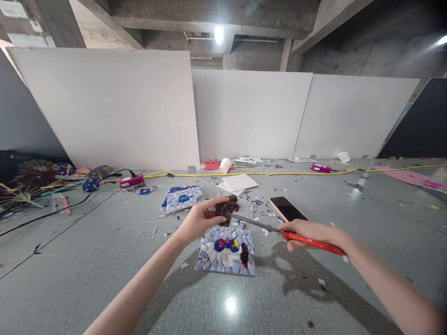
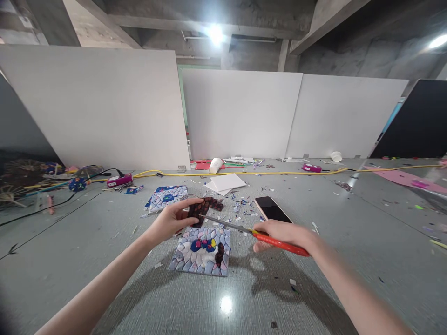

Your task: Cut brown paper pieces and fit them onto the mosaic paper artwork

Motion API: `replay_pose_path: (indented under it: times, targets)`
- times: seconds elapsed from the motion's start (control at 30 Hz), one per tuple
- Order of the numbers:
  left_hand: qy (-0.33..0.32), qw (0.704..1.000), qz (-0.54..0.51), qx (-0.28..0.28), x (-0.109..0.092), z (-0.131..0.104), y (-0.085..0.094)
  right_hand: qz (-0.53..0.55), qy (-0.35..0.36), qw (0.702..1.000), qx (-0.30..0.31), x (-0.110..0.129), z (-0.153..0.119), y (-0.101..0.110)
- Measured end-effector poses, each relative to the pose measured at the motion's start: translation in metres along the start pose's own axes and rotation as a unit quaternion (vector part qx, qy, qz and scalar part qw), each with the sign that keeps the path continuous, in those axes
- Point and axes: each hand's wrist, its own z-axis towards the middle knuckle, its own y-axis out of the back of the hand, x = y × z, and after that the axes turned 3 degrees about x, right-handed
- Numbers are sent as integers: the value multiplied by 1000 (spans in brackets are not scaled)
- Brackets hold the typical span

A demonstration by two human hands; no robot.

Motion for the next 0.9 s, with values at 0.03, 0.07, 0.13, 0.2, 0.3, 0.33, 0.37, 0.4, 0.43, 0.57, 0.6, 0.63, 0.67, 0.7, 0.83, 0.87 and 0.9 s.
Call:
replay_pose_path:
  times: [0.03,0.07,0.13,0.2,0.3,0.33,0.37,0.4,0.43,0.57,0.6,0.63,0.67,0.7,0.83,0.87,0.9]
  targets:
    - [4,1000,-5,10,1,0,-2,1,8,1000,7,2,-1,0]
    - [6,1000,-9,18,1,0,-4,6,13,1000,21,4,-2,0]
    - [6,999,-16,28,3,0,-7,13,18,999,40,8,-4,1]
    - [6,999,-27,33,4,1,-10,8,19,999,44,11,-4,1]
    - [14,998,-50,41,6,1,-12,-9,19,998,51,15,-5,0]
    - [19,997,-54,42,6,1,-13,-16,21,998,56,16,-5,-1]
    - [22,997,-56,44,7,1,-14,-22,24,997,64,17,-5,-1]
    - [24,997,-55,45,7,1,-14,-29,30,996,74,18,-5,-1]
    - [24,997,-53,46,7,1,-15,-36,38,995,83,19,-6,-1]
    - [23,998,-37,48,7,0,-18,-49,58,992,101,20,-7,0]
    - [23,998,-34,48,7,0,-18,-51,58,992,100,21,-7,0]
    - [23,998,-31,49,7,0,-19,-53,56,992,99,21,-7,0]
    - [22,998,-30,49,7,0,-19,-56,57,992,98,21,-7,0]
    - [21,998,-29,48,7,0,-19,-59,60,992,97,22,-7,-1]
    - [21,998,-28,50,8,0,-19,-64,68,991,101,23,-7,0]
    - [20,998,-27,50,8,0,-19,-60,65,991,102,23,-7,0]
    - [19,998,-24,48,8,0,-19,-53,61,991,103,24,-8,0]
